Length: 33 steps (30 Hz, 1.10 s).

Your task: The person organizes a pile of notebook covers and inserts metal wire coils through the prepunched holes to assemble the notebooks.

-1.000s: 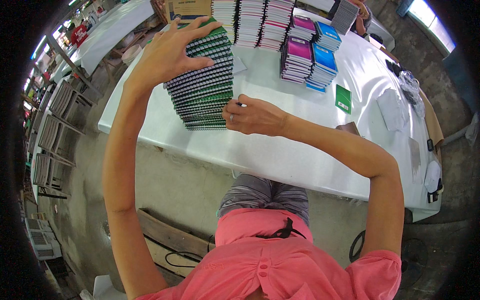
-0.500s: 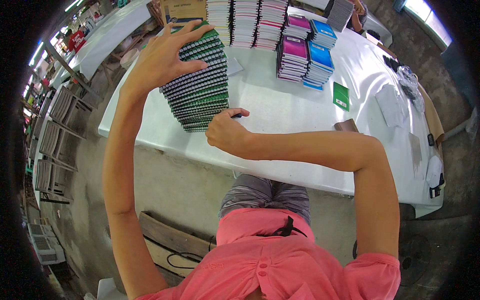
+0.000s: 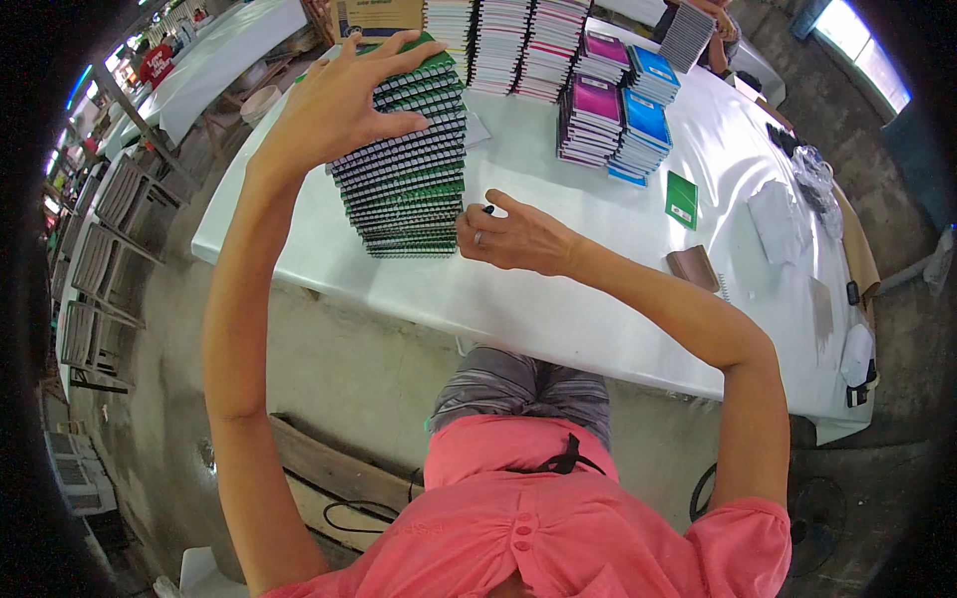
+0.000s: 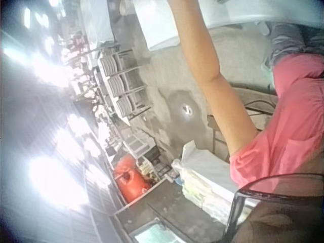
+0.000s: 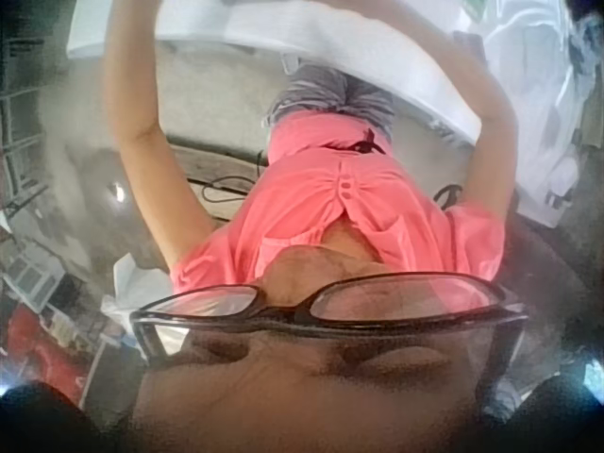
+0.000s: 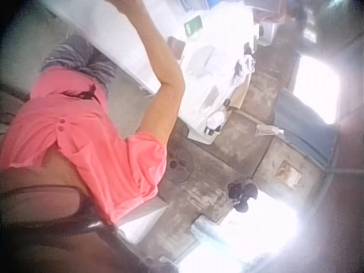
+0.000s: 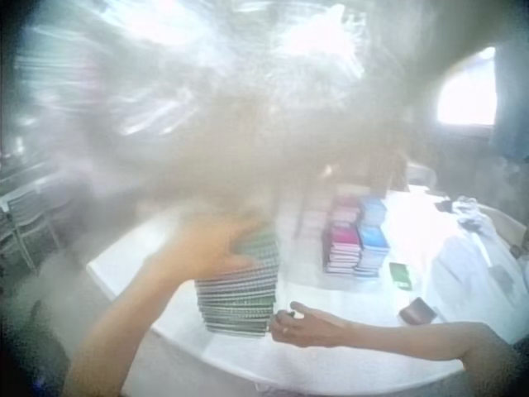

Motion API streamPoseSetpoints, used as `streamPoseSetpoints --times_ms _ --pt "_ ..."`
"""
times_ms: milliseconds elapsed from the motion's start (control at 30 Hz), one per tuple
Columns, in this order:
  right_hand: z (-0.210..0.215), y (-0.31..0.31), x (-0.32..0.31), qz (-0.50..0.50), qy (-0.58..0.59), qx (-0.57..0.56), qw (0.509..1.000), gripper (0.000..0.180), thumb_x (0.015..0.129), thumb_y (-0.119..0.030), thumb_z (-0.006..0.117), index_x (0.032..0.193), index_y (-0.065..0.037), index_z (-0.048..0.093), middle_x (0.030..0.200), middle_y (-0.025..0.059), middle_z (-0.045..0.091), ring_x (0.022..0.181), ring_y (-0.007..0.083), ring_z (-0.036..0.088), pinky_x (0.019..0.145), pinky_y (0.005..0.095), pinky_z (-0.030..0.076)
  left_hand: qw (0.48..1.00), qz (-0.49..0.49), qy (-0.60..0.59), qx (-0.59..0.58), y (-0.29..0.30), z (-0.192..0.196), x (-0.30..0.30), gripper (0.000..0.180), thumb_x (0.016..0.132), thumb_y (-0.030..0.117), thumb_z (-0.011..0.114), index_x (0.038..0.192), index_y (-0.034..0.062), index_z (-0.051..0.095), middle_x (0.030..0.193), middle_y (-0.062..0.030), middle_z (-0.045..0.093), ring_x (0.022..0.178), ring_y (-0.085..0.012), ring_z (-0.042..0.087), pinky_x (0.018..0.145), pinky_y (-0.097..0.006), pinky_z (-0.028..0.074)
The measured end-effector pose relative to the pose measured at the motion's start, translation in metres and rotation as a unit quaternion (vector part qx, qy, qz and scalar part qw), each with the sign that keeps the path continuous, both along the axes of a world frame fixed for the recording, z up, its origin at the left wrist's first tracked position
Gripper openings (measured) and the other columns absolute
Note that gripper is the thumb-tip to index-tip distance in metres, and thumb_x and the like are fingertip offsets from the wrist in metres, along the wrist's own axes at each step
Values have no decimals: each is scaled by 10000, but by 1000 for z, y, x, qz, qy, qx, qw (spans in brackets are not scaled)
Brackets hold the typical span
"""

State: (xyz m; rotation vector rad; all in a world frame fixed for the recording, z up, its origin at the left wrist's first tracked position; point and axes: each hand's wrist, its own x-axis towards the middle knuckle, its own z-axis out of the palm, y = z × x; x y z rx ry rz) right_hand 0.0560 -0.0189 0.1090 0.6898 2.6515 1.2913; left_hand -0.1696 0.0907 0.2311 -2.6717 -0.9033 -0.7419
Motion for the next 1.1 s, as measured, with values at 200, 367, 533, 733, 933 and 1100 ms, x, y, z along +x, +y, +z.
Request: streamPoseSetpoints --times_ms 200,367,533,733,933,1100 --pt "-7 7 2 13 -3 13 1000 297 811 -203 652 1083 -149 548 1150 -18 562 1116 134 480 926 312 406 1000 -11 0 -2 2 1 -1 711 773 418 727 1428 335 462 1506 -63 423 1347 -403 387 1085 -606 293" --pt "-5 2 3 1 3 -12 1000 300 817 -208 646 1092 -147 543 1152 -17 563 1111 133 484 901 300 405 1000 -11 -1 0 0 0 0 706 776 410 733 1424 329 467 1500 -65 429 1332 -388 400 1073 -601 303" --pt "-7 4 3 16 14 -8 1000 310 818 -212 646 1100 -146 537 1158 -15 562 1103 131 487 896 296 405 1000 -20 -6 2 1 1 0 703 776 424 731 1421 323 471 1498 -70 430 1335 -381 400 1072 -602 299" --pt "-8 10 3 30 -1 4 1000 305 821 -209 639 1093 -142 518 1133 -12 572 1096 131 491 888 293 408 1000 -15 -5 -5 0 1 0 702 775 441 722 1419 313 474 1500 -77 425 1338 -381 394 1080 -589 292" --pt "-12 0 2 41 14 37 998 262 805 -225 642 1028 -136 537 1105 -13 573 1069 143 489 865 279 403 1000 -19 -4 -8 -2 2 2 702 773 443 724 1418 325 474 1497 -80 430 1355 -379 378 1076 -601 286" --pt "-13 -23 -41 -175 21 -30 984 147 765 -162 636 886 -80 624 901 91 616 760 223 581 598 355 446 1000 -16 -3 -7 -1 0 -4 703 770 443 728 1416 326 477 1495 -82 432 1356 -376 377 1077 -600 291"
